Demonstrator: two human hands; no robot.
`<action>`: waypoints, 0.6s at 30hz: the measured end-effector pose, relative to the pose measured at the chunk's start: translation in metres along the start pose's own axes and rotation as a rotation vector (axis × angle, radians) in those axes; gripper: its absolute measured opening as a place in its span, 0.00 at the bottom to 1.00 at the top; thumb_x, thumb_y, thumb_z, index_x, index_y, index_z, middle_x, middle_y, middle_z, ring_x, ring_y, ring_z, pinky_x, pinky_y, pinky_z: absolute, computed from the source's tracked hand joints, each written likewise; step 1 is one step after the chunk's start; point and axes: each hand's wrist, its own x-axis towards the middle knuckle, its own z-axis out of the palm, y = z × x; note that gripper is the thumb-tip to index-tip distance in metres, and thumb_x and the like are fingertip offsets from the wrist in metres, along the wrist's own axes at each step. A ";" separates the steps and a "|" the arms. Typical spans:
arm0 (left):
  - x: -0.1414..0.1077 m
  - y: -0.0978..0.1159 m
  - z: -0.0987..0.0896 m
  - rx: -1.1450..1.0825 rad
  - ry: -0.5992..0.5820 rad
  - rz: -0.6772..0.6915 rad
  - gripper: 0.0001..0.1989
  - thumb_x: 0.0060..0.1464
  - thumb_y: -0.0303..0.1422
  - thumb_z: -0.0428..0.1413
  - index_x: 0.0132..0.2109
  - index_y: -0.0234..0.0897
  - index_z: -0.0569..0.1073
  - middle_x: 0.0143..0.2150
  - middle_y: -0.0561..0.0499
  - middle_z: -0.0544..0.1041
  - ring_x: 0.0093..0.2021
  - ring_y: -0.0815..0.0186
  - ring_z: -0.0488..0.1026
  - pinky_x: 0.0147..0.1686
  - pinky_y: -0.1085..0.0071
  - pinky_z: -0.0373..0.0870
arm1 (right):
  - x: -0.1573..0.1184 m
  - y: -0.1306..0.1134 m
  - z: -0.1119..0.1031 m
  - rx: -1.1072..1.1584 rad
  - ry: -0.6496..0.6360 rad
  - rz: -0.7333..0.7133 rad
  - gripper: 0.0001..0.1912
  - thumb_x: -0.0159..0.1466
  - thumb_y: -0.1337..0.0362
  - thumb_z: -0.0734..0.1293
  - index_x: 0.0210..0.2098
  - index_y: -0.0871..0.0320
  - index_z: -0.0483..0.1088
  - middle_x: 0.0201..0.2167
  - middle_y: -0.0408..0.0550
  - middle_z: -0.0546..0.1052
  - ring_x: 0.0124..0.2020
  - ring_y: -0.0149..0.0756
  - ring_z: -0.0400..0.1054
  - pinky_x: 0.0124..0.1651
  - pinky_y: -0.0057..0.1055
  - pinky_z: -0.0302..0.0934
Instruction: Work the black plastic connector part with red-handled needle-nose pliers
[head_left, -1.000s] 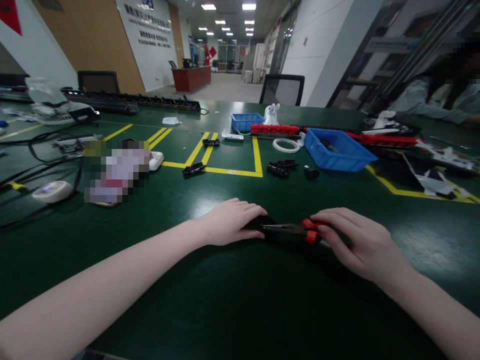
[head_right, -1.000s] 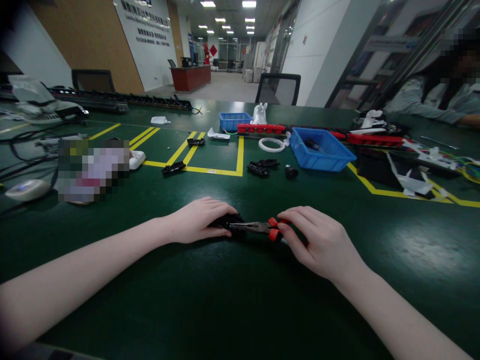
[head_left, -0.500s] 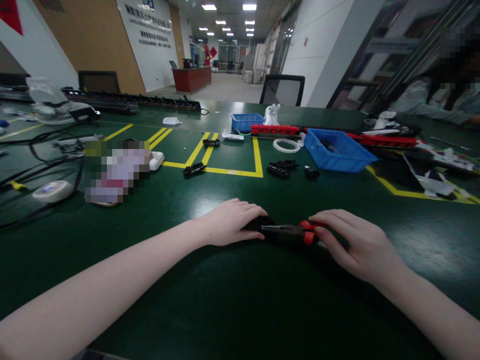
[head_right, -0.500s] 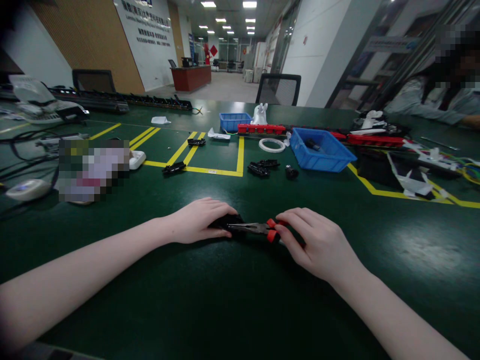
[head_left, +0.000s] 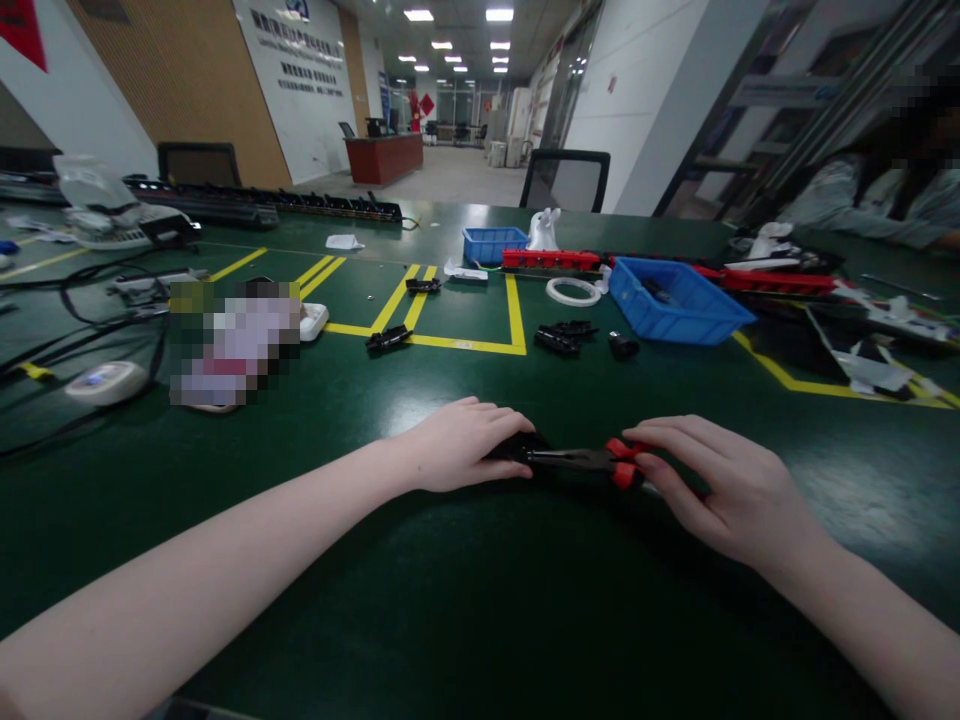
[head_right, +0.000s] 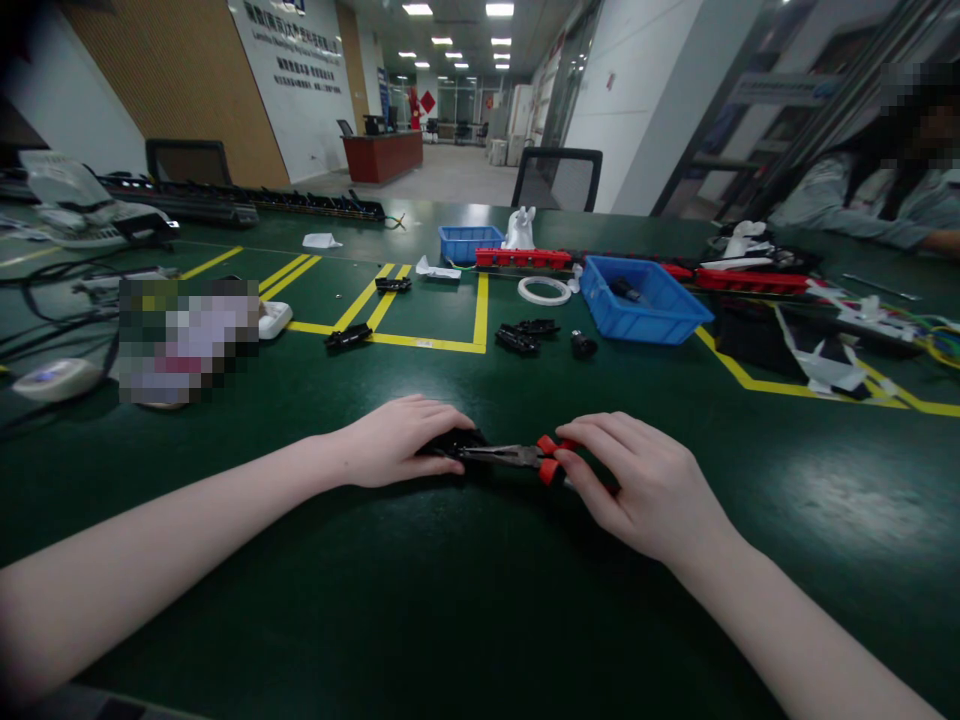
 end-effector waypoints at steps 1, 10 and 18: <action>0.000 0.000 0.000 0.000 0.000 0.003 0.18 0.65 0.42 0.55 0.56 0.37 0.67 0.50 0.47 0.76 0.48 0.59 0.75 0.47 0.63 0.67 | -0.001 0.001 0.000 0.007 -0.002 0.007 0.08 0.68 0.64 0.62 0.46 0.54 0.69 0.38 0.51 0.79 0.35 0.40 0.75 0.34 0.37 0.71; -0.001 0.000 0.000 0.008 0.008 0.020 0.20 0.65 0.42 0.54 0.58 0.37 0.65 0.50 0.47 0.74 0.46 0.61 0.74 0.46 0.64 0.66 | -0.005 0.010 0.002 0.072 -0.008 0.066 0.10 0.68 0.64 0.61 0.47 0.51 0.70 0.39 0.49 0.79 0.38 0.42 0.76 0.36 0.39 0.71; -0.001 0.001 0.000 0.009 0.017 0.030 0.20 0.65 0.41 0.54 0.59 0.37 0.64 0.52 0.48 0.74 0.47 0.60 0.74 0.46 0.64 0.66 | -0.004 0.010 0.008 0.101 0.009 0.051 0.09 0.68 0.64 0.61 0.46 0.54 0.70 0.39 0.50 0.78 0.38 0.40 0.75 0.37 0.36 0.71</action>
